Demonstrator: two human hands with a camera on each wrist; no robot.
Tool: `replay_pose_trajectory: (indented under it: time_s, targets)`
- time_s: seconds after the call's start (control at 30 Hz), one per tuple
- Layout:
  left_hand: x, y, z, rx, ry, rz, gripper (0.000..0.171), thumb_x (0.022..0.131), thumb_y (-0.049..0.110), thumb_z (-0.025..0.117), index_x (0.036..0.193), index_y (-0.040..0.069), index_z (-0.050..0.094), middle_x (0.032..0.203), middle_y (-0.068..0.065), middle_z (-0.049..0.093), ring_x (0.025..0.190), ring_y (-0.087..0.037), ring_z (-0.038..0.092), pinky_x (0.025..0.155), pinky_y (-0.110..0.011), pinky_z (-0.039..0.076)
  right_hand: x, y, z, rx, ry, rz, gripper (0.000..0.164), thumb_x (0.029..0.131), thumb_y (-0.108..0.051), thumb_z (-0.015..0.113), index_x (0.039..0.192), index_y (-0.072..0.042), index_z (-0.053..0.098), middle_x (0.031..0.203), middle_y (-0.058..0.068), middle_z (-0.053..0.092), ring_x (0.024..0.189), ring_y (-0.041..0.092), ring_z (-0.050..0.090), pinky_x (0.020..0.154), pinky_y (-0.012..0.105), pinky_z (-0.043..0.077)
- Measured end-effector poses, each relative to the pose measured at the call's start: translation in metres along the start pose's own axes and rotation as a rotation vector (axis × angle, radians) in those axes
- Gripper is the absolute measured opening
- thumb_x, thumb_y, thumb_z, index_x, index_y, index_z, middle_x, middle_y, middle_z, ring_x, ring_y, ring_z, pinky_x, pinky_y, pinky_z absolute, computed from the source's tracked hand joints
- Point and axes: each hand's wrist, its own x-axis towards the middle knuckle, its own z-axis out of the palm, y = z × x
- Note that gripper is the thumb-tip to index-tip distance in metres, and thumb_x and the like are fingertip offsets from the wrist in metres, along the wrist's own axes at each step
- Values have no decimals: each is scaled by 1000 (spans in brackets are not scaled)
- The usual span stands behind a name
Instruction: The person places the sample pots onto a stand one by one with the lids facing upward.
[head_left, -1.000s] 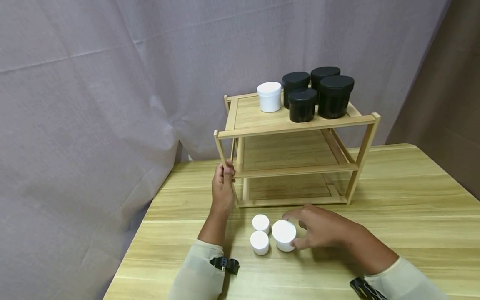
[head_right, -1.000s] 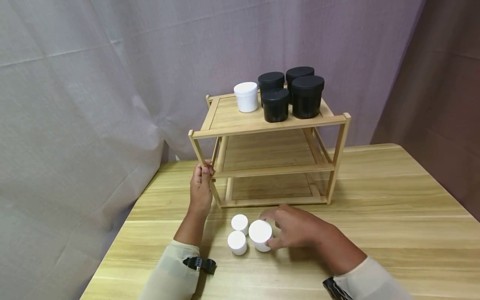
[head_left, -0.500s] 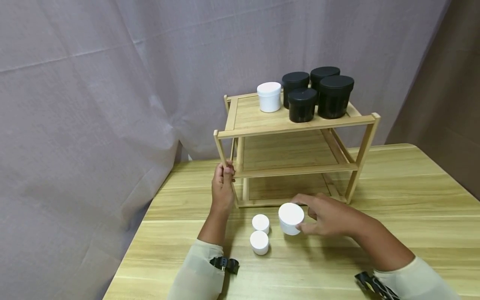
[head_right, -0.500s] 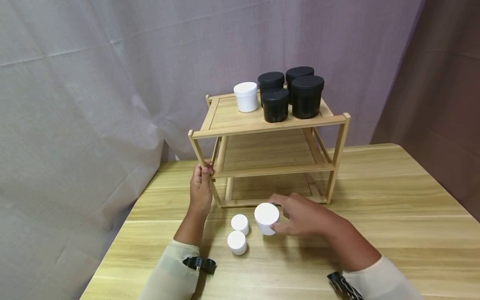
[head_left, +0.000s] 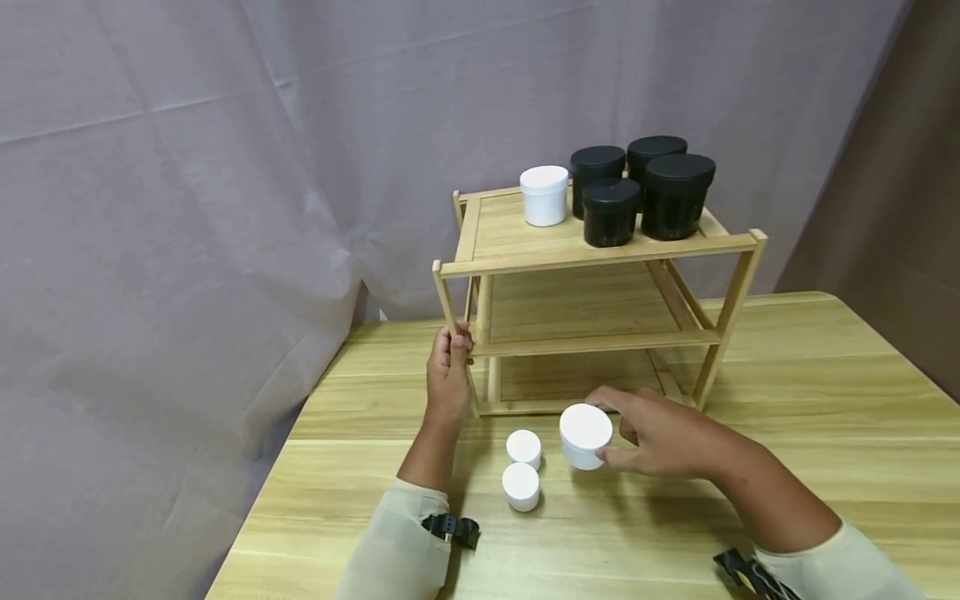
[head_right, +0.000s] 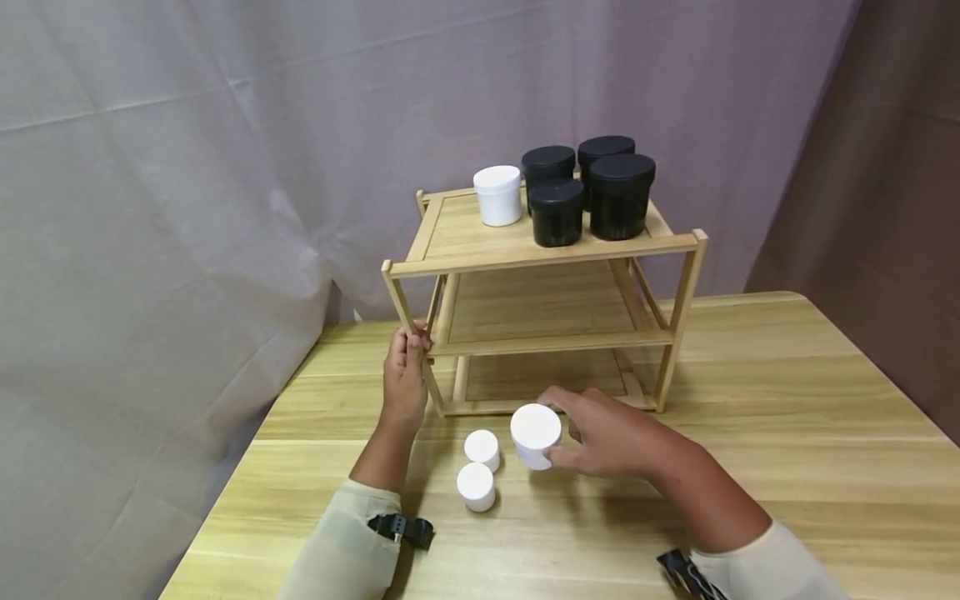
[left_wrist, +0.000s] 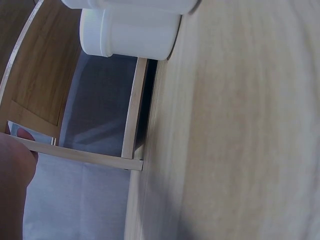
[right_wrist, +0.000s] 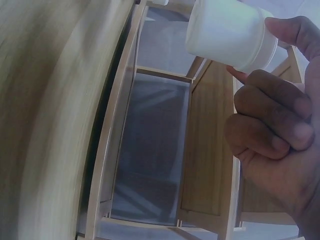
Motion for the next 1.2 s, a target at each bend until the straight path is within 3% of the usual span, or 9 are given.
replay_pose_trajectory:
  time_s: [0.27, 0.57, 0.77, 0.93, 1.1, 1.2]
  targets:
    - [1, 0, -1, 12, -2, -15, 47, 117, 26, 41, 137, -15, 51, 100, 5, 54, 96, -9, 50, 83, -21, 43, -5, -8, -5, -14, 60, 9, 44, 95, -18, 82, 134, -14, 61, 74, -16, 59, 53, -4, 35, 49, 21, 32]
    - [1, 3, -2, 12, -1, -11, 53, 116, 31, 42, 138, -16, 51, 100, 5, 54, 95, -8, 51, 82, -20, 43, -6, -21, -10, -58, 158, -1, 46, 91, -21, 86, 131, -14, 63, 79, -18, 62, 54, -4, 37, 52, 22, 36]
    - [1, 4, -2, 0, -4, 8, 56, 115, 34, 43, 138, -16, 50, 100, 5, 53, 95, -9, 50, 82, -21, 43, -5, -25, -12, -32, 182, -12, 46, 90, -19, 86, 129, -13, 63, 63, -20, 47, 53, -6, 32, 49, 20, 31]
    - [0, 1, -2, -9, -5, 2, 56, 115, 35, 44, 138, -16, 51, 100, 5, 54, 96, -9, 50, 83, -21, 43, -4, -27, -15, -26, 206, -22, 45, 89, -18, 87, 127, -13, 64, 61, -20, 38, 54, -6, 30, 50, 20, 31]
    - [0, 1, -1, -7, -2, -5, 49, 116, 30, 42, 136, -13, 53, 101, 4, 54, 96, -9, 51, 83, -22, 43, -1, -33, -22, -49, 205, -31, 44, 89, -16, 86, 127, -13, 64, 66, -17, 48, 55, -6, 33, 50, 21, 34]
    - [-1, 1, -1, -10, -3, -7, 48, 117, 28, 42, 136, -14, 53, 102, 3, 54, 96, -9, 51, 84, -22, 43, 2, -37, -29, -81, 193, -25, 44, 90, -19, 86, 128, -13, 64, 79, -15, 65, 60, -5, 42, 57, 21, 42]
